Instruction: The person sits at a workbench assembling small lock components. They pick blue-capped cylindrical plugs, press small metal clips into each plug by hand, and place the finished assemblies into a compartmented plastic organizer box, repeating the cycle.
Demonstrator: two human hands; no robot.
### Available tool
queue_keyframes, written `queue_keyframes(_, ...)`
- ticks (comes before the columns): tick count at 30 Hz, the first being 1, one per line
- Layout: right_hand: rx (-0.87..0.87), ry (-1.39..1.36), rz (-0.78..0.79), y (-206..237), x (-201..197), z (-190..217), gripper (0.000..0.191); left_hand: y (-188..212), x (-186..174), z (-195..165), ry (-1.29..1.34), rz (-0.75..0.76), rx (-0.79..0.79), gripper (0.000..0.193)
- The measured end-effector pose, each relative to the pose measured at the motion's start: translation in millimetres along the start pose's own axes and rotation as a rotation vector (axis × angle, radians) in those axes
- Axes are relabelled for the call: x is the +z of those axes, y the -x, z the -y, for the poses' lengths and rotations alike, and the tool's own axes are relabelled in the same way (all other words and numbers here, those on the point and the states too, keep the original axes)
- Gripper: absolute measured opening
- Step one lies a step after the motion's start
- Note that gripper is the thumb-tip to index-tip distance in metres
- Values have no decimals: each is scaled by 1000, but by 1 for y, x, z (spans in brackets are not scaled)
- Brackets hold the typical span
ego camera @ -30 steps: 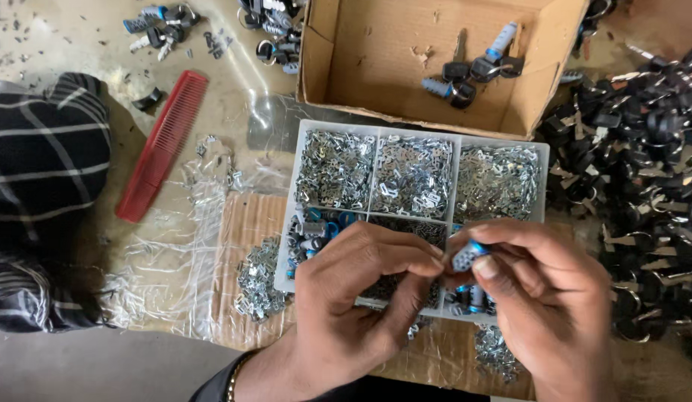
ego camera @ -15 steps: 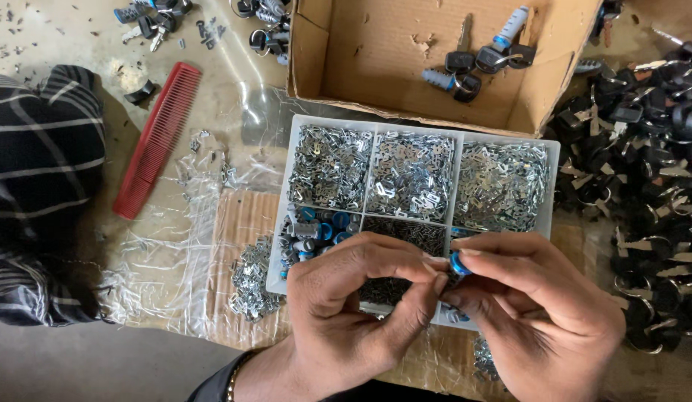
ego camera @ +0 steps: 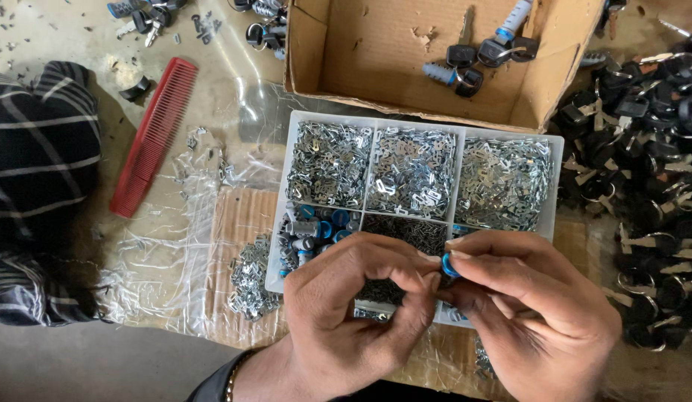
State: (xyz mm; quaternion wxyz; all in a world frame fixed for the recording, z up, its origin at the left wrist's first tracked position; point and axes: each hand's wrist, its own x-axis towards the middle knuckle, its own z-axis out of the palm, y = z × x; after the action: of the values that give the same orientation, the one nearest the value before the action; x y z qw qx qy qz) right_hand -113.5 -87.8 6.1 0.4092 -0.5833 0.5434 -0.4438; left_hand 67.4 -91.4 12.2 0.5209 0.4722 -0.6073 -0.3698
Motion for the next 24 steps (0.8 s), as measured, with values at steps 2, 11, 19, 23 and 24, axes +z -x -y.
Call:
queue_keyframes(2, -46, -3, -14, -1, 1, 1, 37, -1, 1, -2, -37, -7, 4, 21)
queue_keyframes(11, 12, -41, -63, -8, 6, 8, 40, -25, -12, -11, -714, 162, 240, 18)
queue_keyframes(19, 53, 4, -47, -6, 4, 6, 38, -12, -10, -9, -385, 160, 76, 19)
queue_keyframes(23, 49, 3, -43, -4, 3, 5, 38, -13, -8, -5, -514, 201, 84, 19)
queue_keyframes(24, 46, 6, -44, -4, 3, 5, 38, -14, -7, -4, -645, 239, 96, 19)
